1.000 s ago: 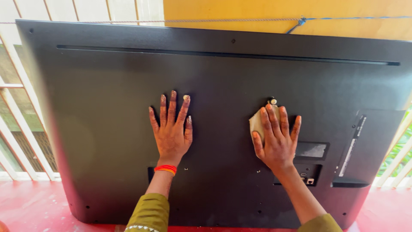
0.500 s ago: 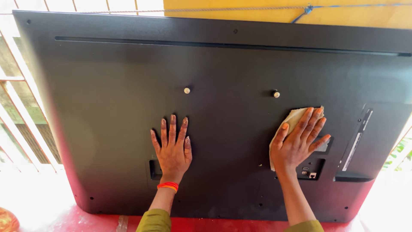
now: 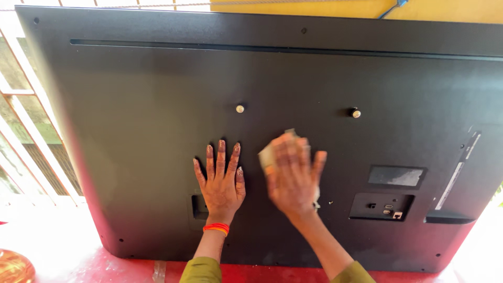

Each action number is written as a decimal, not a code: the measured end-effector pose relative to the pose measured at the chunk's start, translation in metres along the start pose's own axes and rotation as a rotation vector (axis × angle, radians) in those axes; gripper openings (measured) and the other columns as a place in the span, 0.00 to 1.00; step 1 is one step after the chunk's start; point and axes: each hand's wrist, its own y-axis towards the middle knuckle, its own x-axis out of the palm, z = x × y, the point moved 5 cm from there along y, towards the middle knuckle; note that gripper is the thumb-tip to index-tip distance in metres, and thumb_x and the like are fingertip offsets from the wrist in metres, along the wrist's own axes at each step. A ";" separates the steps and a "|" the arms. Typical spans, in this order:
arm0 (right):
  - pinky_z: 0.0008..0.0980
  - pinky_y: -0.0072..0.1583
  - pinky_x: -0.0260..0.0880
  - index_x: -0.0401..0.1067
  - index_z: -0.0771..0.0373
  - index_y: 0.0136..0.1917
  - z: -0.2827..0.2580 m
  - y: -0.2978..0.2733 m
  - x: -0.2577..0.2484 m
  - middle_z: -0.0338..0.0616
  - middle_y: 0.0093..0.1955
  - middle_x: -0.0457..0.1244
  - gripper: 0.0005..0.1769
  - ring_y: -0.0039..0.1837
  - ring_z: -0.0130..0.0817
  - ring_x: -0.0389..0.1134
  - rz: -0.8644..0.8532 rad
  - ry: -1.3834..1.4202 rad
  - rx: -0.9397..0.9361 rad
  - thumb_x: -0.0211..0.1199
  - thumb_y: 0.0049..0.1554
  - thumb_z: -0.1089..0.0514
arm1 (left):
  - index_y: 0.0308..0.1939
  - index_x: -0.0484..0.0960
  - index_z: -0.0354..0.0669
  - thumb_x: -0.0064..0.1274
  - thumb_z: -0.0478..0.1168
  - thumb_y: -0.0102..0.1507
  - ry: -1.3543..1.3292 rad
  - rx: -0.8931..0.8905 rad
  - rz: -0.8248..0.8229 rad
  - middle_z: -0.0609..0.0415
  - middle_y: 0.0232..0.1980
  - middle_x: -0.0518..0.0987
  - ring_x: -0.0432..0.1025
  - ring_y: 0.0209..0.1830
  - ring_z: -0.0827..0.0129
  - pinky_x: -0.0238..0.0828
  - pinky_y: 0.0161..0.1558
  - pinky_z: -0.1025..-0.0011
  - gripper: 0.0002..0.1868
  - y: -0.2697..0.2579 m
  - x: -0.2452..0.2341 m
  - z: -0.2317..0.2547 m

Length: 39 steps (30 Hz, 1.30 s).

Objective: The person wipes the back of a black television with a cloth, moving methodically across the surface to remove dust and debris. The person uses both hands to stabilize and clean the TV, focusing on the entire back panel.

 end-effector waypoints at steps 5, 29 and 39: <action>0.66 0.79 0.32 0.57 0.57 0.80 -0.017 0.004 0.006 0.46 0.83 0.50 0.35 0.83 0.49 0.47 -0.006 0.015 -0.088 0.52 0.64 0.43 | 0.78 0.64 0.61 0.40 0.46 0.71 -0.019 -0.002 -0.018 0.54 0.81 0.59 0.53 0.81 0.52 0.36 0.78 0.40 0.28 0.000 0.000 -0.002; 0.58 0.76 0.47 0.64 0.61 0.75 -0.026 -0.042 0.019 0.47 0.77 0.57 0.34 0.78 0.44 0.56 -0.074 -0.053 -0.338 0.53 0.63 0.39 | 0.78 0.65 0.63 0.43 0.46 0.73 -0.070 0.011 -0.017 0.56 0.81 0.61 0.55 0.81 0.55 0.38 0.79 0.42 0.28 -0.004 0.001 -0.006; 0.64 0.82 0.28 0.56 0.63 0.82 0.086 -0.022 -0.017 0.62 0.86 0.43 0.32 0.87 0.59 0.39 0.215 -0.011 0.290 0.43 0.72 0.46 | 0.79 0.64 0.64 0.42 0.47 0.73 -0.069 0.023 -0.012 0.58 0.82 0.61 0.54 0.82 0.58 0.38 0.79 0.43 0.28 -0.011 0.004 -0.008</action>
